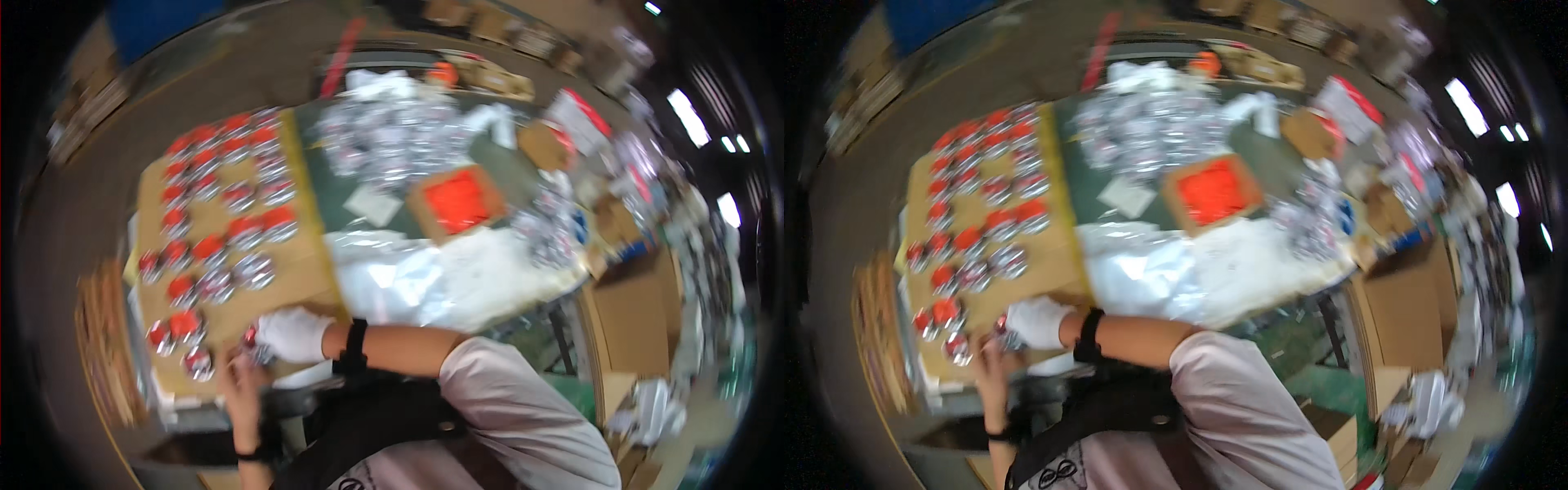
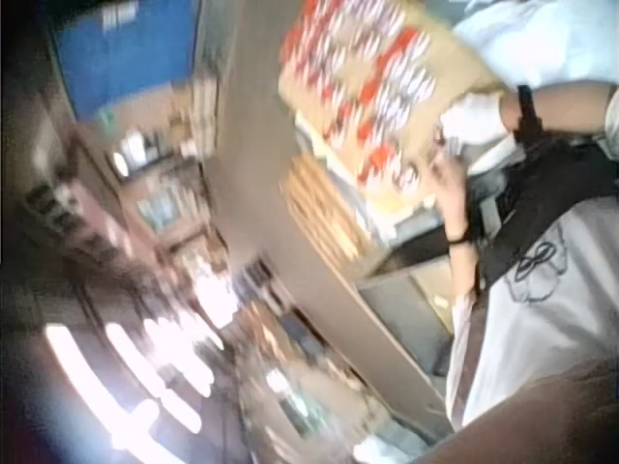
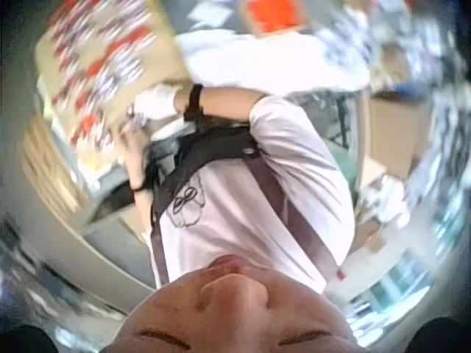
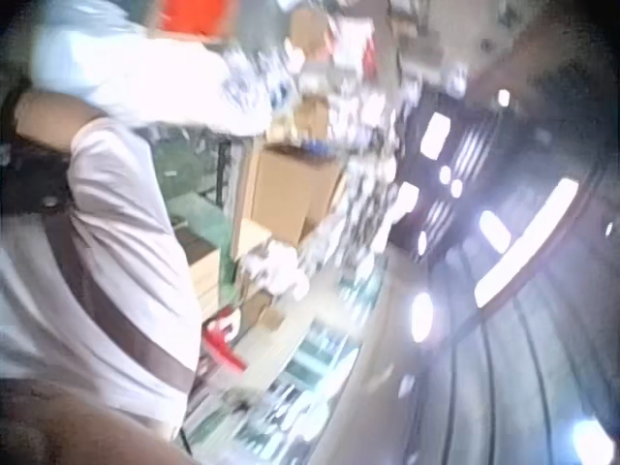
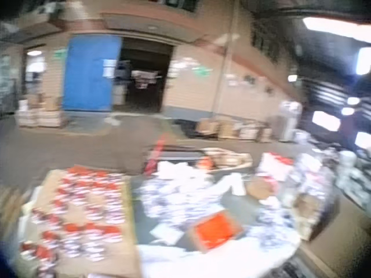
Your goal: The person places red rubber gaskets onto a series of chrome metal hardware pieces arranged on a cardboard sheet. They then pick up each assembled unit and place it into a clear plastic bag. The person repeats this process for multiple units, handling them one at a time.
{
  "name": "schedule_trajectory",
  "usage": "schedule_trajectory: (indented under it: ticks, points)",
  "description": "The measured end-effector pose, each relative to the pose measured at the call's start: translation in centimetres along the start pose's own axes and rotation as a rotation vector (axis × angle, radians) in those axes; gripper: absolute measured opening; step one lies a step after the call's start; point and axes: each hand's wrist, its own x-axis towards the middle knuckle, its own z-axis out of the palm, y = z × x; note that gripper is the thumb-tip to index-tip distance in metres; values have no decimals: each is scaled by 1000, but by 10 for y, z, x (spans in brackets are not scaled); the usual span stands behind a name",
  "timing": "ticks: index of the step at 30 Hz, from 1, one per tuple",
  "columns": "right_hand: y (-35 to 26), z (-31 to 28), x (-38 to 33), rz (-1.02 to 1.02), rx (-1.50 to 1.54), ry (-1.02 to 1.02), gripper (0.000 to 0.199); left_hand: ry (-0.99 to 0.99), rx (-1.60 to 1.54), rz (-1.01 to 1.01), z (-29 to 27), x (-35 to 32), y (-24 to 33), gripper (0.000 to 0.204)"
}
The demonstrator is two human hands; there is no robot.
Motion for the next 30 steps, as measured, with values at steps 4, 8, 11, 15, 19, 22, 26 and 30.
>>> schedule_trajectory:
  ticks: [4, 8, 11, 15, 19, 22, 26, 30]
  points:
    - [72, -56, -150, 285, 336, 219, 31, -5, -149, 72, 56, 7, 28, 26]
    - [157, -152, -318, 811, 42, 738, 34, -472, 105, 62, 163, 6, 64, 18]
    - [239, -219, -378, 1174, -472, 799, 30, -599, 358, 319, 267, 6, 49, 15]
    - [330, -242, -427, 1489, -499, 495, 27, -535, 643, 197, 339, -2, 58, 44]
    - [294, -240, -397, 1243, -569, 670, 22, -503, 714, 204, 343, -4, 3, 20]
    - [240, -187, -359, 1006, -192, 489, 33, -507, 543, 217, 329, -2, 0, 12]
    - [191, -92, -291, 718, 173, 480, 36, -407, 370, 346, 319, -2, 11, 14]
    - [172, -90, -262, 906, 245, 575, 36, -541, 612, 340, 316, 3, 1, 13]
